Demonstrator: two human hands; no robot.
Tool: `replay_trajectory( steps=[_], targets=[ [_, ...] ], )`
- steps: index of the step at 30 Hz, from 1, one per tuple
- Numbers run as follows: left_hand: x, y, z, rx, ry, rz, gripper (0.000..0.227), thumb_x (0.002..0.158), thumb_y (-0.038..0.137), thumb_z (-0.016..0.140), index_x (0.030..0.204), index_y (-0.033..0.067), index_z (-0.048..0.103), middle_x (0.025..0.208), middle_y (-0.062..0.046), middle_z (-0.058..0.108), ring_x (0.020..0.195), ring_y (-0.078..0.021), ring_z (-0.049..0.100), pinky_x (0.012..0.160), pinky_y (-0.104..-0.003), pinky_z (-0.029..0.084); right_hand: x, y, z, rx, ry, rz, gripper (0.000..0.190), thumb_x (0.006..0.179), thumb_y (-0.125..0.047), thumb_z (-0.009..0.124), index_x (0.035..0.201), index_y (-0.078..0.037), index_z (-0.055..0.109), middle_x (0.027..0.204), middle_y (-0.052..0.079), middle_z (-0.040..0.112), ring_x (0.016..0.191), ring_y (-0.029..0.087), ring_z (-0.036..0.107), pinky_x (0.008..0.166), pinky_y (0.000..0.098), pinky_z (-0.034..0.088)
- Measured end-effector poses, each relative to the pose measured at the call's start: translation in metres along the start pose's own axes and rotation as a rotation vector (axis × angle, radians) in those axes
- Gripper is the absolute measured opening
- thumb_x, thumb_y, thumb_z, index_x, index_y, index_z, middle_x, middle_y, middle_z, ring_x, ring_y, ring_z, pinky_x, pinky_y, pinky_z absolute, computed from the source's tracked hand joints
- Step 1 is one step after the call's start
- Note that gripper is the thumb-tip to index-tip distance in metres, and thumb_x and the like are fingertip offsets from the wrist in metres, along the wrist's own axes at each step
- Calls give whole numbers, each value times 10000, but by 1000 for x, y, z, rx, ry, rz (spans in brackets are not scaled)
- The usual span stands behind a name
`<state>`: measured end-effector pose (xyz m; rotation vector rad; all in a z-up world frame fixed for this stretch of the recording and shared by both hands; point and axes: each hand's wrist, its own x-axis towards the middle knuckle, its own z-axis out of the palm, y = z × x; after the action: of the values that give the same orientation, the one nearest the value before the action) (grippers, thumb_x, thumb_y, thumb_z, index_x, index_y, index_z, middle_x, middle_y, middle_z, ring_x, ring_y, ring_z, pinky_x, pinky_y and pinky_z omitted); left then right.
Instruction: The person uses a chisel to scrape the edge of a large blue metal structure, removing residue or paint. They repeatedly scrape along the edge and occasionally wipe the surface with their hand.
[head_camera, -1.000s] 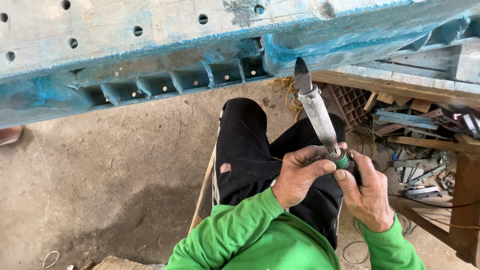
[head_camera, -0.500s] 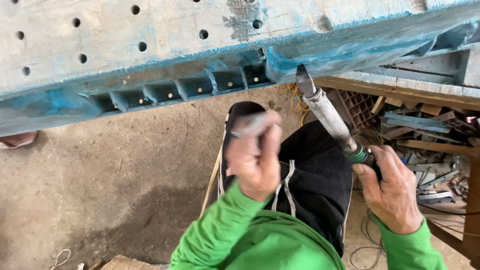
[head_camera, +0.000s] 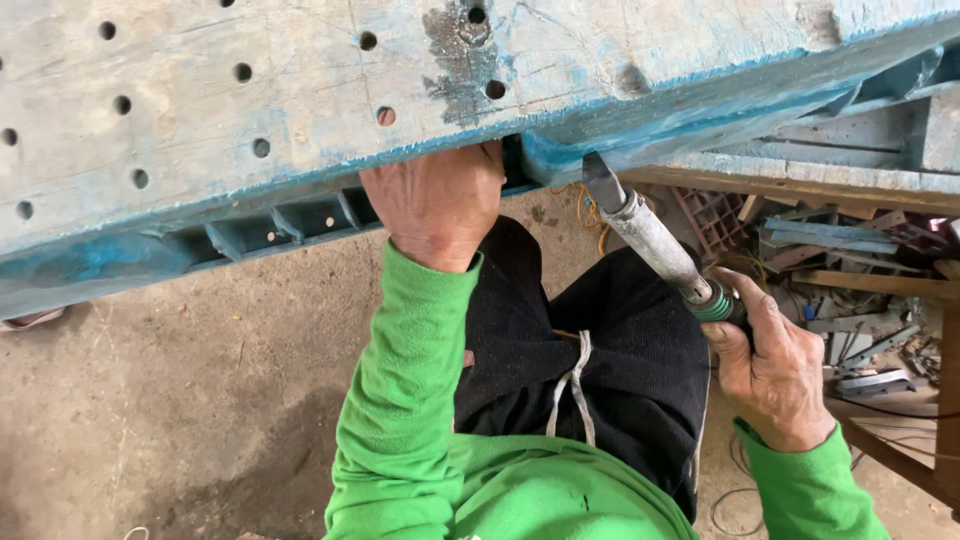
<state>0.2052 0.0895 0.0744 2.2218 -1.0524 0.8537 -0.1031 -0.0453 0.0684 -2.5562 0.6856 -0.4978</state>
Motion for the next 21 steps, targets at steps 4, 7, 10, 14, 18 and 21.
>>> replay_trajectory(
  steps=[4, 7, 10, 14, 18, 21],
  targets=[
    [1, -3, 7, 5, -49, -15, 139, 926, 193, 723, 843, 82, 719, 775, -84, 669, 660, -261, 623, 614, -461, 470, 3, 3, 4, 71, -34, 77, 439, 1027, -229, 646, 1406, -14, 588, 923, 177, 705, 757, 255, 718, 652, 353, 542],
    [3, -3, 7, -67, 1, -38, 127, 928, 199, 694, 956, 81, 734, 864, -78, 688, 739, -278, 654, 683, -441, 508, -4, 10, 7, 116, -36, 62, 434, 1029, -226, 642, 1396, -1, 592, 930, 178, 704, 753, 256, 713, 650, 343, 540],
    [4, -2, 5, -28, 16, -10, 138, 951, 210, 704, 966, 75, 730, 890, -97, 689, 763, -282, 659, 685, -450, 506, -12, 24, 17, 152, -30, 80, 433, 989, -214, 671, 1336, 38, 614, 879, 171, 692, 671, 258, 683, 618, 339, 521],
    [8, -1, 0, 12, 33, 22, 208, 961, 261, 716, 1027, 64, 721, 974, -124, 691, 848, -309, 662, 740, -473, 502, -28, 36, 19, 163, 18, 44, 420, 944, -195, 708, 1241, 94, 638, 864, 183, 680, 692, 273, 695, 650, 344, 519],
    [8, -2, 0, 20, -11, 34, 217, 989, 261, 711, 1060, 56, 720, 1020, -126, 694, 892, -308, 657, 793, -491, 502, -33, 39, 16, 195, 50, -7, 397, 962, -185, 703, 1233, 97, 635, 976, 207, 703, 789, 281, 720, 714, 334, 540],
    [6, -1, 2, 23, -1, 41, 224, 1013, 273, 702, 1084, 61, 711, 1054, -120, 693, 929, -314, 654, 841, -497, 502, -33, 39, 13, 204, 55, 4, 406, 953, -182, 709, 1232, 104, 637, 982, 208, 705, 776, 273, 719, 707, 329, 539]
  ],
)
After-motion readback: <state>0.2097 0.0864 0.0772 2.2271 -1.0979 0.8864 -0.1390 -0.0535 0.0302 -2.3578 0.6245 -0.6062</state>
